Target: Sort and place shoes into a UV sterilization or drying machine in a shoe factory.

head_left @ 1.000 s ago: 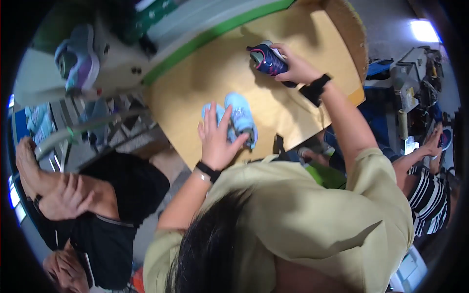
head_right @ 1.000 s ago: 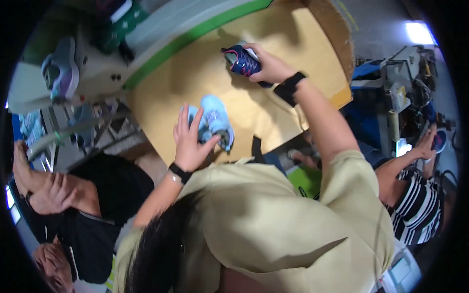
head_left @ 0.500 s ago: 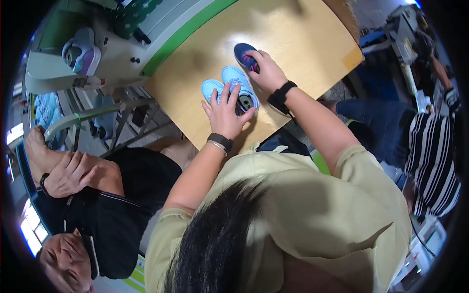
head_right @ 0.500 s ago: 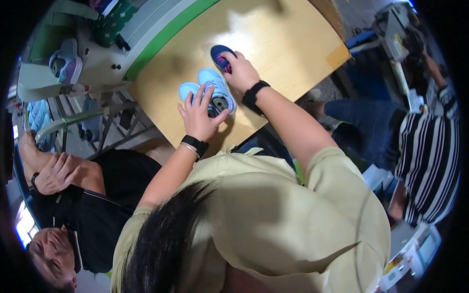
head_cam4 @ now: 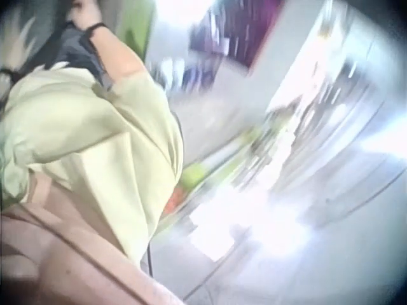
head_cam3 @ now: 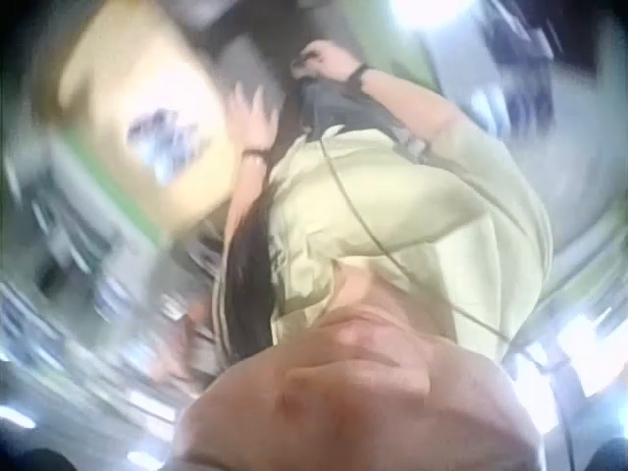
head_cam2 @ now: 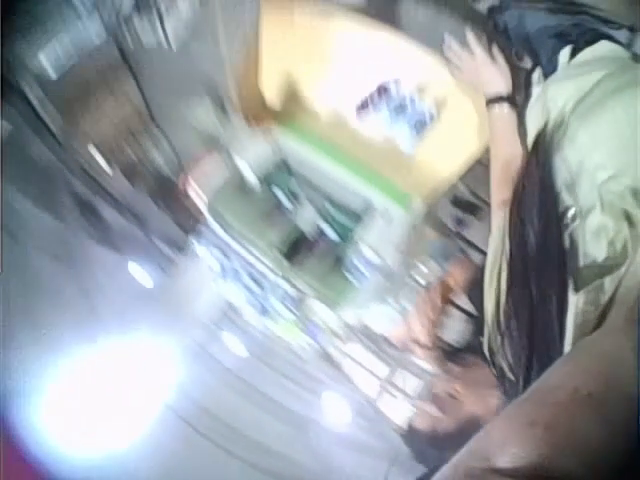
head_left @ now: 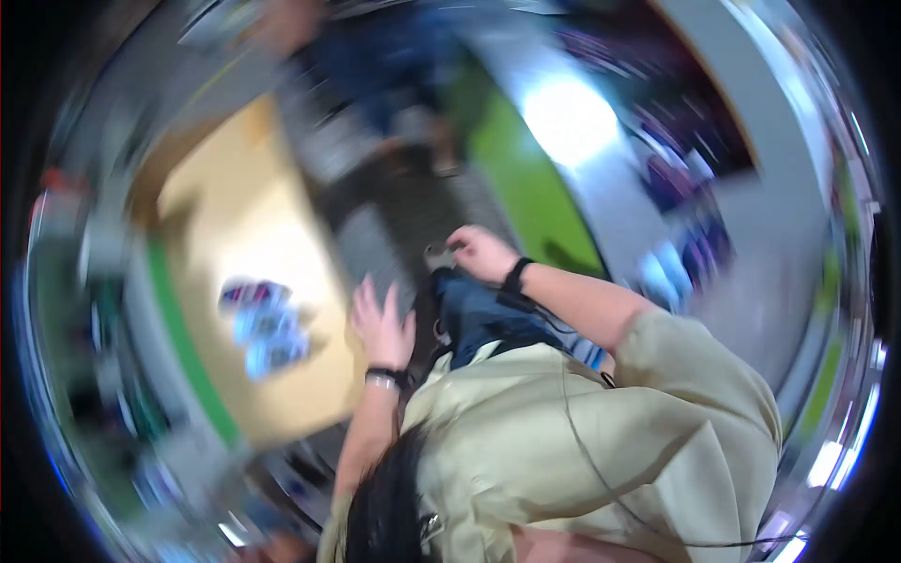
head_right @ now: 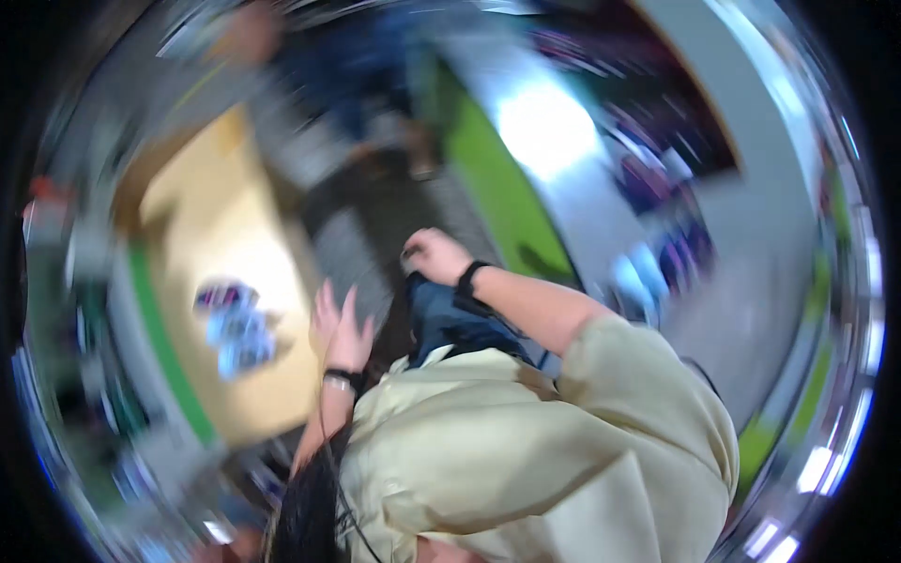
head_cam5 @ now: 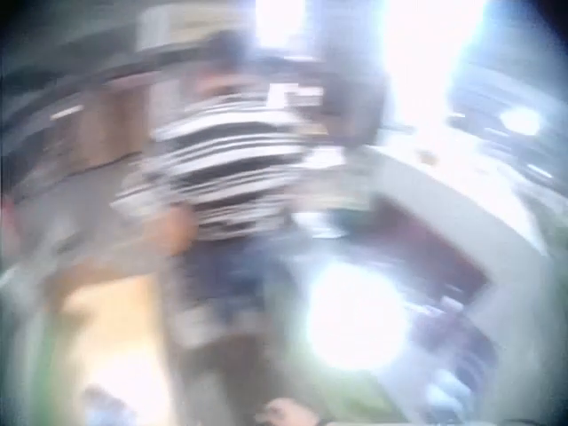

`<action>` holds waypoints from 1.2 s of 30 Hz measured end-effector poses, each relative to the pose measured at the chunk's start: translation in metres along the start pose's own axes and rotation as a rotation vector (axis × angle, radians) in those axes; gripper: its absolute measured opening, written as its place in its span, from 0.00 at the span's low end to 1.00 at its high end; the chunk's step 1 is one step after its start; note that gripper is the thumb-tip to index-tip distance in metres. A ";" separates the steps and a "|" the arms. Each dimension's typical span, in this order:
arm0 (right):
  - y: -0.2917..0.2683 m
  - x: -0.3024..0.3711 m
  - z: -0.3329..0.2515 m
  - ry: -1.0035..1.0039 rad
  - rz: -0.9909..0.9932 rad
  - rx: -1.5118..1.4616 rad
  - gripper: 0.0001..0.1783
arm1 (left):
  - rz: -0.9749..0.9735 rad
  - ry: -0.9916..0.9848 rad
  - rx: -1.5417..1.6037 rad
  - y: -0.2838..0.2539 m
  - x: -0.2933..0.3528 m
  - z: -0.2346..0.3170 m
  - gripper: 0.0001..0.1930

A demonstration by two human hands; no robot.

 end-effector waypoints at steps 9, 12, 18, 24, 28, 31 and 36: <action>-0.089 0.278 0.125 0.474 0.649 -0.259 0.12 | -0.508 0.427 -0.113 0.105 -0.034 0.109 0.30; -0.107 0.354 0.130 0.545 0.865 -0.270 0.12 | -0.544 0.508 -0.095 0.123 -0.052 0.166 0.27; -0.233 0.476 0.214 0.706 1.196 0.099 0.13 | -0.875 0.463 0.477 0.175 -0.066 0.348 0.22; -0.396 0.483 0.334 0.672 1.115 0.336 0.27 | -1.127 0.134 0.789 0.229 -0.031 0.572 0.34; -0.446 0.448 0.386 0.749 1.051 0.327 0.39 | -0.771 0.114 0.400 0.302 -0.026 0.670 0.52; -0.439 0.414 0.392 0.857 0.838 0.178 0.50 | -0.647 0.019 0.096 0.338 -0.038 0.696 0.56; -0.440 0.432 0.395 0.731 0.906 0.163 0.44 | -0.536 -0.051 0.020 0.326 -0.024 0.728 0.55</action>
Point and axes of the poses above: each hand's wrist, its own x-axis away from the middle knuckle, its own y-axis out of the palm, z = x × y, the point moved 2 cm from there along -x, towards the middle knuckle, and after that the axes turned 1 degree about y, right-handed, at the moved point
